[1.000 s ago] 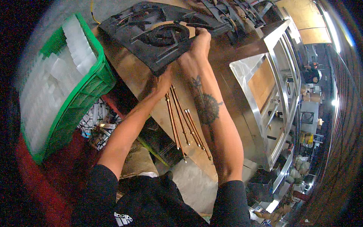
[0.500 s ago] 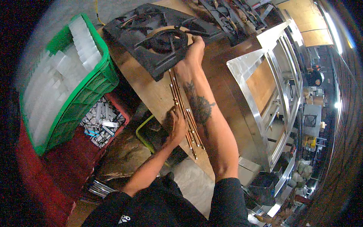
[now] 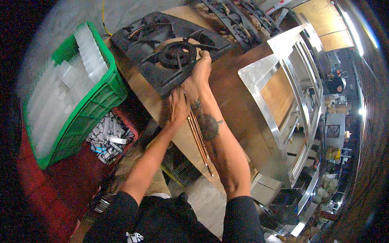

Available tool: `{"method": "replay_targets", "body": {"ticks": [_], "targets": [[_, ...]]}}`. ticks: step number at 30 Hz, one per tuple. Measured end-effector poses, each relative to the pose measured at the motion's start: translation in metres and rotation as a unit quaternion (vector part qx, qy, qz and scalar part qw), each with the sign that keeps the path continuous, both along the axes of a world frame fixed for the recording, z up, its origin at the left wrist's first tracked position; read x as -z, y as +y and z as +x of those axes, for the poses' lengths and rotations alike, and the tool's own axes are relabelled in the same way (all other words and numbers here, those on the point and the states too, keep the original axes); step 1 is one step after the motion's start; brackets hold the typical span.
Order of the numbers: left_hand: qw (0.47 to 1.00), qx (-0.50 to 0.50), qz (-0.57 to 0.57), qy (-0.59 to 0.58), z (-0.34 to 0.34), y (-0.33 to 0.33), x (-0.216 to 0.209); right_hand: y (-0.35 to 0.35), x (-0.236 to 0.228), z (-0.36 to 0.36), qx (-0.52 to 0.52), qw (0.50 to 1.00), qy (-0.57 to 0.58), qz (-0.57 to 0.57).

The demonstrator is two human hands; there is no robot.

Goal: The person wraps white tape around multiple brass valves mounted on a metal frame, then moves to a workbench and handles a black metal stove burner grate, placing it on the bench.

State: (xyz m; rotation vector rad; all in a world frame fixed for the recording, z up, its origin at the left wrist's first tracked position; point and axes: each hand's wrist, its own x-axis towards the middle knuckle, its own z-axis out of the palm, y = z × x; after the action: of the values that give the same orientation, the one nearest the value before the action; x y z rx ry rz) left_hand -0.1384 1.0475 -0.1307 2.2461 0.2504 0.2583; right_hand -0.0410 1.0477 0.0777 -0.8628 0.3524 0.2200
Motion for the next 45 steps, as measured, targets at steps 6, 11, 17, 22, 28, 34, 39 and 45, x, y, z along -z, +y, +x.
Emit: {"method": "replay_targets", "body": {"ticks": [6,11,17,22,28,34,39,45], "targets": [[0.983,0.08,-0.125,-0.103,0.075,0.009,0.082,-0.008,0.016,0.009,0.018,0.999,0.01,-0.045],[0.962,0.052,-0.207,-0.173,0.053,0.004,0.095,-0.009,0.009,0.003,-0.054,0.998,-0.04,0.02],[0.974,-0.015,-0.219,-0.049,0.034,0.023,0.037,0.003,-0.009,-0.003,-0.019,1.0,-0.005,0.003],[0.996,0.046,0.008,-0.082,-0.002,0.051,0.014,0.019,0.009,-0.003,-0.004,1.0,0.022,0.018],[0.995,0.076,0.013,-0.068,-0.006,0.049,0.005,0.0,0.046,-0.001,0.001,1.0,0.012,0.009],[0.98,0.083,0.105,-0.15,-0.015,0.052,0.003,-0.014,0.095,-0.009,0.012,0.998,0.016,0.059],[0.966,0.122,0.216,-0.077,-0.009,0.048,0.029,-0.01,0.106,-0.018,0.037,0.998,0.011,0.043],[0.976,0.085,0.193,-0.05,0.043,0.02,0.088,-0.01,0.118,-0.023,0.034,0.999,0.011,0.041]]}}
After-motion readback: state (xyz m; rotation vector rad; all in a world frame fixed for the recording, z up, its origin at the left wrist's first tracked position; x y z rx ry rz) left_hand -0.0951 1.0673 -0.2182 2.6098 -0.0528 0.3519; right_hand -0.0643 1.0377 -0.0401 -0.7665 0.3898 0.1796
